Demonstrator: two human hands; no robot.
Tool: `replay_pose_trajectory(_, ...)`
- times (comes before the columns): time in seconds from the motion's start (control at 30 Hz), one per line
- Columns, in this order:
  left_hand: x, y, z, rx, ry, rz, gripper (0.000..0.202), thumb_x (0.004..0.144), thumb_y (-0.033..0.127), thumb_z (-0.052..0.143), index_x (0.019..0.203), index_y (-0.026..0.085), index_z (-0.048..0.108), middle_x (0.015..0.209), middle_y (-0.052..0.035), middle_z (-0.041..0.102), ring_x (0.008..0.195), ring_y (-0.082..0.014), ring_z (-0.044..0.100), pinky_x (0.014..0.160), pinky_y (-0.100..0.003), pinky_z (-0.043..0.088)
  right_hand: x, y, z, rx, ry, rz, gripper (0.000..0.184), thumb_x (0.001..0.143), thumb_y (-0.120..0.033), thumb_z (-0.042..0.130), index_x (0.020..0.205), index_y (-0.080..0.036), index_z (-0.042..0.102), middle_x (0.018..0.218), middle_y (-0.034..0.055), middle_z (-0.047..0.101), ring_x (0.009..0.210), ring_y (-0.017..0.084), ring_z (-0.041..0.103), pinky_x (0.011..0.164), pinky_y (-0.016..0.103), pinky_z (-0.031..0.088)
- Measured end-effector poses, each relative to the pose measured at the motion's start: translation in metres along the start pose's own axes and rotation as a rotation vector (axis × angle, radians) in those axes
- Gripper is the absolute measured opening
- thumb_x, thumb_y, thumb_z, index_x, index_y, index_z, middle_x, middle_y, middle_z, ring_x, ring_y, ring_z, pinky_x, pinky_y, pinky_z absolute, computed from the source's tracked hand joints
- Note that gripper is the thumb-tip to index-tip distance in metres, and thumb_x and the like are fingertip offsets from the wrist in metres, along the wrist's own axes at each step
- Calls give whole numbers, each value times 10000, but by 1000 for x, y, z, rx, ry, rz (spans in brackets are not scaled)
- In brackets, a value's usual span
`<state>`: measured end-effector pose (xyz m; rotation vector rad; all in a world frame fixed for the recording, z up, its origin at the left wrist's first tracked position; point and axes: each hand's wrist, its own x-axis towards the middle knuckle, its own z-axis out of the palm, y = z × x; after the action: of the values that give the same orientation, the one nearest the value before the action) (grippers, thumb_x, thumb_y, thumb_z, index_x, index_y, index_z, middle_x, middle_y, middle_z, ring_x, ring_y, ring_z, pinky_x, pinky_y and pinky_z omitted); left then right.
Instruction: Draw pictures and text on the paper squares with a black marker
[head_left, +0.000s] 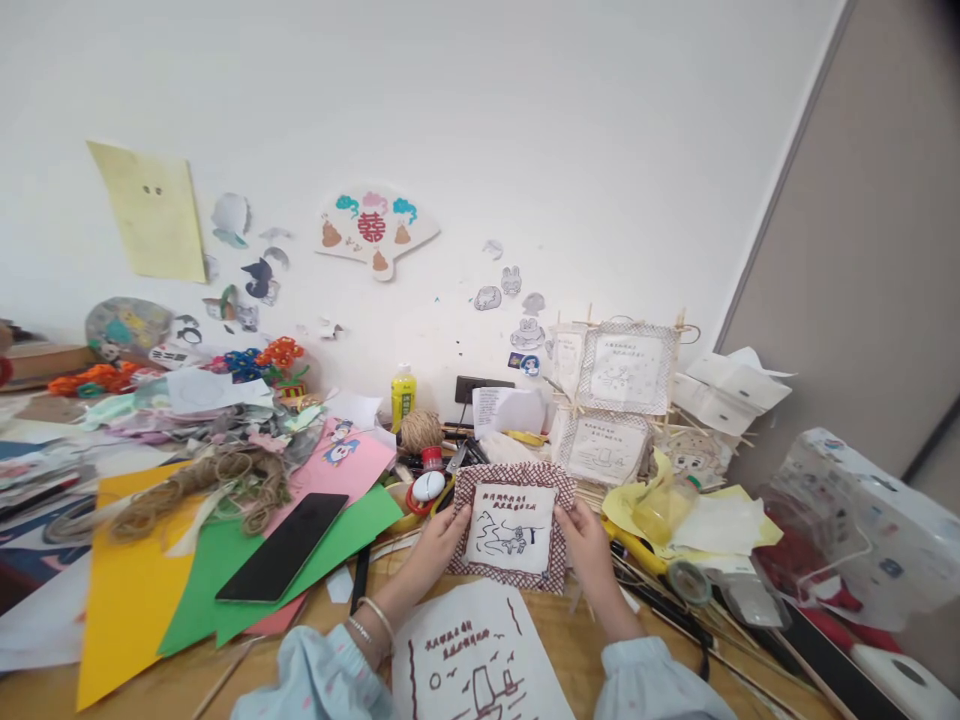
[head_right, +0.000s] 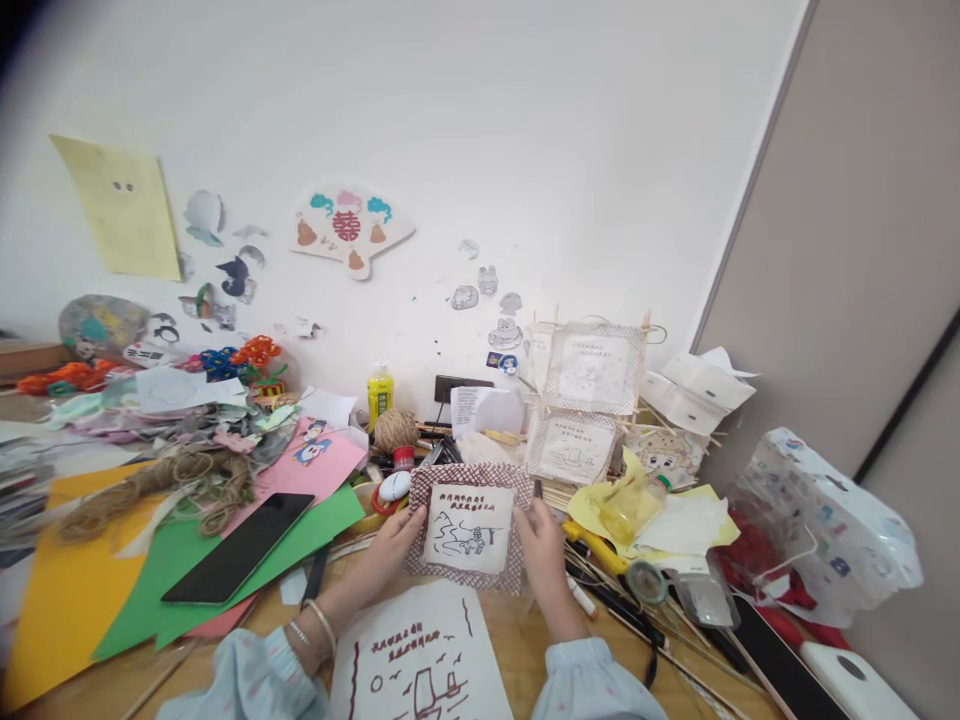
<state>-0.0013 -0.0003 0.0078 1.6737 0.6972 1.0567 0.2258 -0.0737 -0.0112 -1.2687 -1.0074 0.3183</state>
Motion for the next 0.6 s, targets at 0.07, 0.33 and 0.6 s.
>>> replay_pose_trajectory(0.07, -1, 1, 0, 9, 24, 13, 439, 814, 537, 544, 980, 161, 696, 1114, -123, 704, 1066, -286, 618, 981, -395, 465, -1, -3, -1, -36, 29, -14, 341, 747, -504, 644, 609, -220, 516, 575, -18, 582, 613, 200, 547, 611, 302, 440)
replay_pose_trajectory(0.33, 8, -4, -4, 29, 239, 60, 486, 749, 632, 558, 853, 167, 654, 990, -131, 717, 986, -301, 633, 975, -422, 459, 7, -6, -18, -68, 116, 14, 325, 768, -519, 559, 652, -216, 540, 668, 16, 623, 690, 222, 555, 673, 319, 438)
replay_pose_trajectory(0.6, 15, 6, -34, -22, 582, 133, 636, 755, 760, 506, 961, 166, 603, 1083, -161, 672, 1121, -341, 575, 1005, -461, 427, 9, 11, -10, -93, -15, 110, 266, 663, -440, 606, 691, -179, 654, 700, 81, 718, 726, 301, 657, 712, 386, 502)
